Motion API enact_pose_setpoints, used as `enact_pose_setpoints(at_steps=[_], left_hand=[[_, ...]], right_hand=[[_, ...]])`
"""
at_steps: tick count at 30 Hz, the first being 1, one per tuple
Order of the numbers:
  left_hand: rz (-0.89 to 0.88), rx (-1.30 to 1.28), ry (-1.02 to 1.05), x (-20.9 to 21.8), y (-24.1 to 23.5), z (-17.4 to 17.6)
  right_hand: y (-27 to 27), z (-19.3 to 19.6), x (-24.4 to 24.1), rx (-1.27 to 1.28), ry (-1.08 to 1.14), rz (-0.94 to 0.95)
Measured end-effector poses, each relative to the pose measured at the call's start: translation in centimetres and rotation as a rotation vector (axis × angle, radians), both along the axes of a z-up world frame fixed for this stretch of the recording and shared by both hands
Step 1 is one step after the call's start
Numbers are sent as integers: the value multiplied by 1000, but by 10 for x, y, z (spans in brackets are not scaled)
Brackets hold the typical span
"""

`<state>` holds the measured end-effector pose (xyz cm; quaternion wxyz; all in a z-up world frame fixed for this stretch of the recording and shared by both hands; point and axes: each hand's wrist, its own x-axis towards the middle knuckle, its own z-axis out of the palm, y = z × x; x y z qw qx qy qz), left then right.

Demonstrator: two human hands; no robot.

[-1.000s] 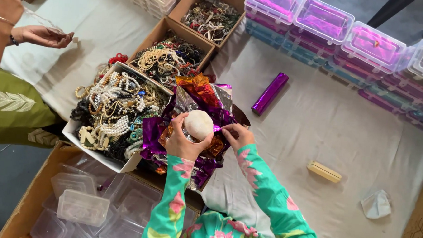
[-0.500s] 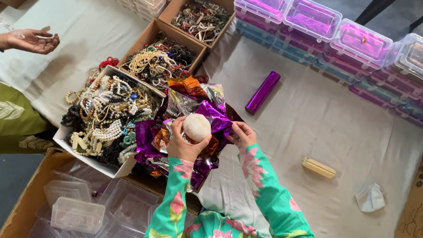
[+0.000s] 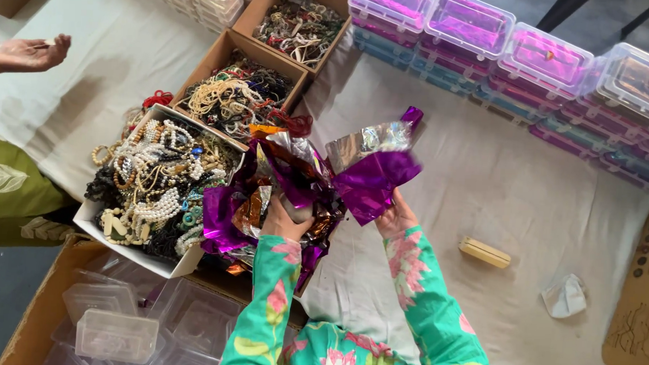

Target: Wrapping wooden blocks in foil and placing them into containers along with other items.

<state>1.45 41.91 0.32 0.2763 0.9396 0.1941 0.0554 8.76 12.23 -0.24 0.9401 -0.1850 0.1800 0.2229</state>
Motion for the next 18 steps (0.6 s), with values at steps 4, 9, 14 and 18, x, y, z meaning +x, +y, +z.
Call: enact_pose_setpoints(at_steps=[4, 9, 14, 18], left_hand=[[-45, -61, 132, -3, 2, 16], [-43, -182, -115, -19, -27, 117], [-41, -310, -365, -26, -98, 145], [-447, -194, -600, -21, -177, 168]], right_hand=[[-20, -18, -15, -58, -22, -80], [-53, -44, -41, -39, -42, -140], [-84, -21, -75, -129, -24, -214], [-125, -35, -106, -183, 39, -254]])
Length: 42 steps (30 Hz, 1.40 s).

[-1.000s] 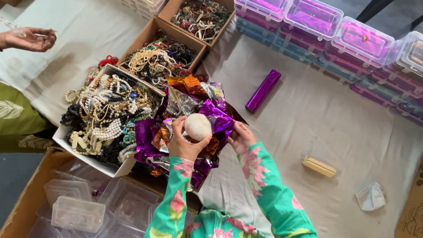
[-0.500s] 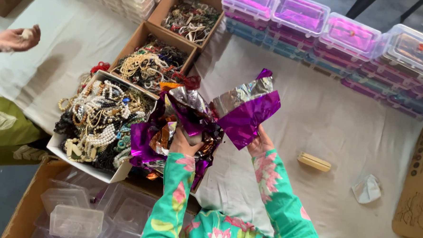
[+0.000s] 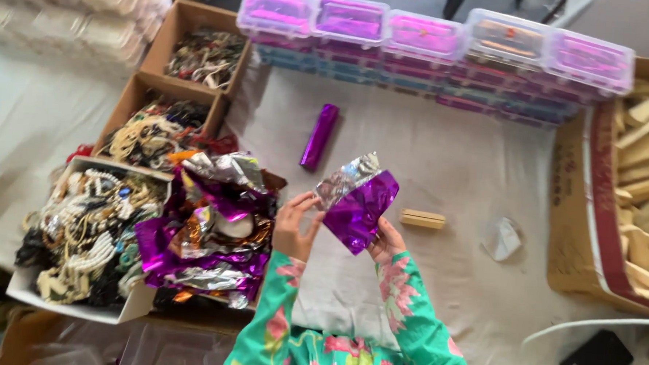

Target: Wrapping wooden blocks in foil and placing them into containers along with other items.

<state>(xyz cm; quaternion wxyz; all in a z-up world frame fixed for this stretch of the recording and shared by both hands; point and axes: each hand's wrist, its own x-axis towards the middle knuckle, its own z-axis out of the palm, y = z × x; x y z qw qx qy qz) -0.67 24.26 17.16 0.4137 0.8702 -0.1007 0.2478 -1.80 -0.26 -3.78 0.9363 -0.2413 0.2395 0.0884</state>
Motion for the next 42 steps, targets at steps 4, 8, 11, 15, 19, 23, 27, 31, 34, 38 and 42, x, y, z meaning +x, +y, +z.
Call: enact_pose_setpoints(at_steps=[4, 8, 11, 15, 19, 23, 27, 31, 34, 38, 42], left_hand=[[-191, -32, 8, 1, -71, 7], [-402, -178, 226, -5, -128, -18], [-386, -169, 278, -13, -157, -30], [-451, -388, 459, -13, -181, -45], [-478, -351, 619, -21, -195, -75], [-450, -76, 368, -25, -198, -78], [-565, -62, 197, -35, -202, -69], [-713, 116, 149, -54, -216, -76], [-748, 314, 92, -72, -230, -105], [-827, 496, -46, -87, -242, -134], [-871, 608, -46, -95, -245, -148]], right_hand=[[-39, 9, -33, -57, 11, -15], [-71, 3, -60, -65, -68, -51], [-90, -9, -77, -77, -84, -71], [-112, -16, -93, -120, -87, -93], [-140, -40, -107, -182, -25, -82], [-179, -63, -101, -433, 19, -46], [-218, -17, -79, -550, 4, -113], [-229, 3, -50, -560, 8, 56], [-219, 23, -45, -935, -310, 218], [-201, 69, -53, -1034, -235, 367], [-197, 71, -58, -1229, -274, 480]])
